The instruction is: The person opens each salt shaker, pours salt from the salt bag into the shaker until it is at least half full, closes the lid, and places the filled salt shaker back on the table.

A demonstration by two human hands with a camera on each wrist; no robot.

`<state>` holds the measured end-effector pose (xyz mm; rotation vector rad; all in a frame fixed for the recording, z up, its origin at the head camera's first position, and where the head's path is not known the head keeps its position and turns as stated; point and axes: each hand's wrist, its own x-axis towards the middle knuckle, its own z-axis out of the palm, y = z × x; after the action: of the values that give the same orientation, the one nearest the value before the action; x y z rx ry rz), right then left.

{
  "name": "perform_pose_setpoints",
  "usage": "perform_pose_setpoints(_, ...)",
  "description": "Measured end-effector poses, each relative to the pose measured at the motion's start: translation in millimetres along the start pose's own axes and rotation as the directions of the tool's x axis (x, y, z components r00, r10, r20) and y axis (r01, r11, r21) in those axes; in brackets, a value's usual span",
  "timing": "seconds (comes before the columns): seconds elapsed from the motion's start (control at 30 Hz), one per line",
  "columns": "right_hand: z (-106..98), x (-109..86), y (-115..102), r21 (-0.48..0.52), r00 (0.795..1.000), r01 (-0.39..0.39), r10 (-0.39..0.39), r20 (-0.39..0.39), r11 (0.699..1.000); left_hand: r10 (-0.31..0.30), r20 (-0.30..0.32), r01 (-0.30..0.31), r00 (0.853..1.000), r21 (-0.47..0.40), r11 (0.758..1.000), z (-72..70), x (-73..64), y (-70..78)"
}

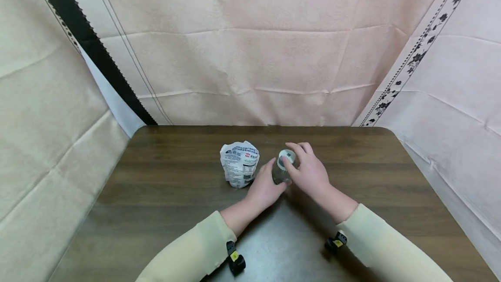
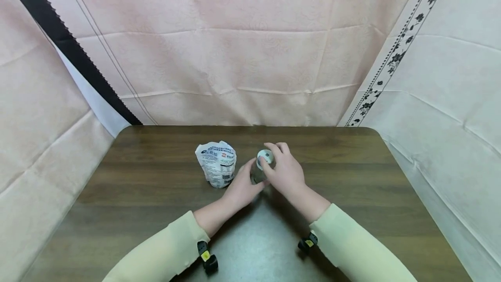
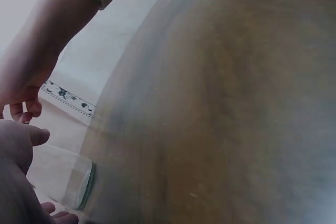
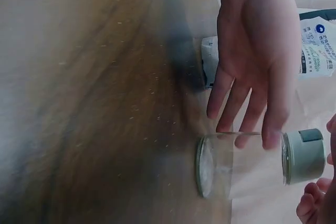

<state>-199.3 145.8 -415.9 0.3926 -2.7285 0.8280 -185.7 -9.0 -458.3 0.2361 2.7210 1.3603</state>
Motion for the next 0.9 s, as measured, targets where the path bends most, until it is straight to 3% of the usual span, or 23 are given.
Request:
perform_pose_setpoints(0.27,6,12.5,-11,-0.079,0.998,-0.054,0.056,0.013,0.995,-0.001,-0.026,0.001,1.000,0.005,1.000,5.3,14.1,2.0)
perform_pose_setpoints(0.53,7,16.7,-19,-0.184,0.998,-0.039,0.049,0.050,0.982,0.029,-0.053,-0.027,0.998,0.034,0.999,5.7,15.2,-0.5)
perform_pose_setpoints(0.73,11,11.6,-21,-0.295,0.998,-0.008,0.028,0.063,0.956,0.005,-0.026,-0.002,1.000,0.106,0.994,9.7,12.0,-0.3)
perform_pose_setpoints(0.9,12,9.2,-24,-0.343,0.999,0.014,-0.002,0.037,0.939,0.070,-0.047,-0.058,0.996,0.217,0.974,8.8,15.8,0.2)
